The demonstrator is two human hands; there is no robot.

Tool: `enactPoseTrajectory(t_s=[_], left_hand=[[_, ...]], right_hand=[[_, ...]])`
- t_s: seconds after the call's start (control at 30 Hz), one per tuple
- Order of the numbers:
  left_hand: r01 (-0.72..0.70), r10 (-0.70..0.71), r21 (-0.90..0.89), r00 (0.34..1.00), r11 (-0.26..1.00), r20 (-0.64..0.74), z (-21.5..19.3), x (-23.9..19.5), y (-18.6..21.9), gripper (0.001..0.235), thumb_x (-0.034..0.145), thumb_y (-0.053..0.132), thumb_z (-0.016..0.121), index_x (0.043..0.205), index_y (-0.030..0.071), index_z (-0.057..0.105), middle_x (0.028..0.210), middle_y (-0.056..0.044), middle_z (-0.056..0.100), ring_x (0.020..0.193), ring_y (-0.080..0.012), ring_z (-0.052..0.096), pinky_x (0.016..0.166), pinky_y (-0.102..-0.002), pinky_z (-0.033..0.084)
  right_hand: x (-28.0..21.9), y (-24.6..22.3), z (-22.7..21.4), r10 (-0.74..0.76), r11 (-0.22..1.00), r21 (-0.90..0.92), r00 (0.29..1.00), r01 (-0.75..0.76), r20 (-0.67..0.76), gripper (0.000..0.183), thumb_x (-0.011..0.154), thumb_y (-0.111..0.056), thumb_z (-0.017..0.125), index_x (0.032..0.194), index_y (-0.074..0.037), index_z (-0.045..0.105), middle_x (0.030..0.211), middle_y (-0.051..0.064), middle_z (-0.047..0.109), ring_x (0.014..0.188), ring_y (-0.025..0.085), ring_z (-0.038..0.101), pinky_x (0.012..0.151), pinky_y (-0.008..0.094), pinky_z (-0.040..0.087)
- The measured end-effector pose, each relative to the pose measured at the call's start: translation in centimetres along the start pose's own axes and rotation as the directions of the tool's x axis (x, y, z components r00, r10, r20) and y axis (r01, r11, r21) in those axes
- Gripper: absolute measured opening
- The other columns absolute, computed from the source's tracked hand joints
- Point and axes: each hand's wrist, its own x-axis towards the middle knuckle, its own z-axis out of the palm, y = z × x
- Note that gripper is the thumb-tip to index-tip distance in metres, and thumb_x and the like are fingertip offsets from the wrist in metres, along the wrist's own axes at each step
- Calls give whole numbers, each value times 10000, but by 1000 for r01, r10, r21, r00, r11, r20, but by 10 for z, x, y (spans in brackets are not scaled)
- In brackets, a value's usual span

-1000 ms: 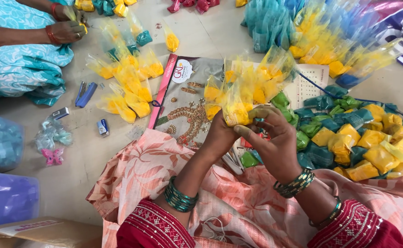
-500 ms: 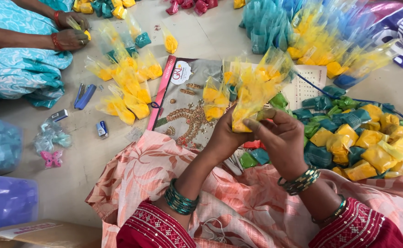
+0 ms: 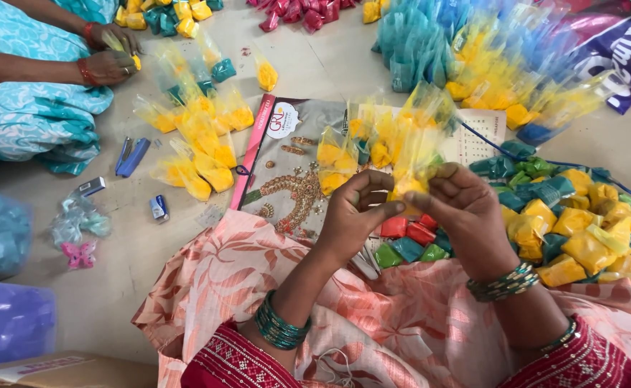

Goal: The person manually folds and seals small plastic bags of colored powder and places them into larger net bags.

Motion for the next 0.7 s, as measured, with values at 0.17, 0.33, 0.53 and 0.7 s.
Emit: enactPoseTrajectory(t_s=[0.17,0.33,0.53,0.7], left_hand=[[16,-15,35,1000,999,-25,-4,2,-6,322,883,-79,728,1169,27,625,1091,9,663,990,-82,653,886,-258,588],[121,-125,-70,991,990,-54,-2,2,-1,263,908,-90,706,1139,-2,618,1046,-46,687,965,-115,678,863,-291,602],[45,-50,-66,995,997,-85,0,0,-4,265,904,-74,698,1144,0,614,1068,-46,691,998,-127,696,894,-290,609],[-54,53,-5,991,999,-124,1,0,-4,247,904,-51,754,1108,6,625,1069,-29,676,1030,-104,681,909,-289,608]], right_hand=[[7,11,-10,15,999,-41,988,-9,151,434,838,136,685,1238,15,567,1284,93,657,1204,152,641,1035,317,541],[8,16,-11,-55,996,-56,986,65,156,486,831,153,698,1254,-5,518,1285,97,656,1209,169,654,1035,332,551],[8,18,-10,17,996,-87,991,-5,130,425,846,127,700,1217,-3,540,1235,111,709,1150,175,692,1006,333,570],[9,20,-10,20,991,-134,986,2,166,367,859,127,696,1191,7,595,1228,108,718,1143,163,686,1010,318,567]])
